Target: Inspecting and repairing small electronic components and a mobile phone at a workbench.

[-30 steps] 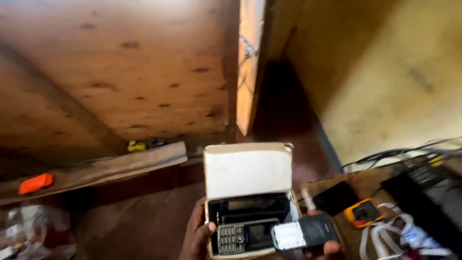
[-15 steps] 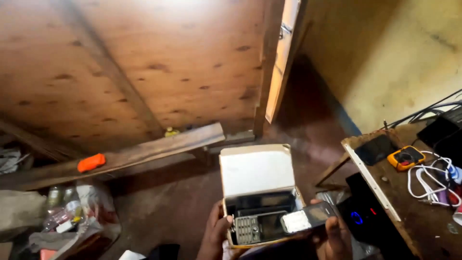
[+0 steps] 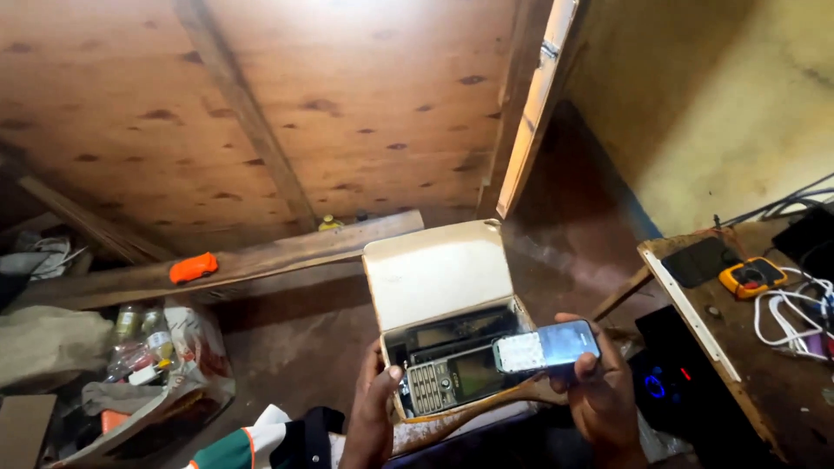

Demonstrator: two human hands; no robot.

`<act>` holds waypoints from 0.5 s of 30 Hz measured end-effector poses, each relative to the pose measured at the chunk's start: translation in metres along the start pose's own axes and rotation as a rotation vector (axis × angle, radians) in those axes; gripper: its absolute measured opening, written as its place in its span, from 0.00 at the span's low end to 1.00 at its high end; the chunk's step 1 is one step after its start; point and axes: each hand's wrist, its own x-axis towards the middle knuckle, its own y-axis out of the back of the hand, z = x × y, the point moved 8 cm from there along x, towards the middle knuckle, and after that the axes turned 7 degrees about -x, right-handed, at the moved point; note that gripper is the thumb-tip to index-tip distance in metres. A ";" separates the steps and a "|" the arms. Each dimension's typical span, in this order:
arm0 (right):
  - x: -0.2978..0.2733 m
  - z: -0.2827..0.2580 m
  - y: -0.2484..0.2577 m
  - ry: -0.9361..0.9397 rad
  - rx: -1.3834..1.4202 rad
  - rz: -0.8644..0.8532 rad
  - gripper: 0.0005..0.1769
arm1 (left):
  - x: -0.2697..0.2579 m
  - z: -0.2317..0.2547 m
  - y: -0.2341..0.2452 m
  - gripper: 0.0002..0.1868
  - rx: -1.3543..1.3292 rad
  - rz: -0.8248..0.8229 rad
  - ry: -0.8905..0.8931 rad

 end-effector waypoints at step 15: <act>-0.059 -0.045 0.107 0.058 -0.056 0.320 0.52 | 0.015 -0.094 -0.090 0.38 0.047 -0.471 0.082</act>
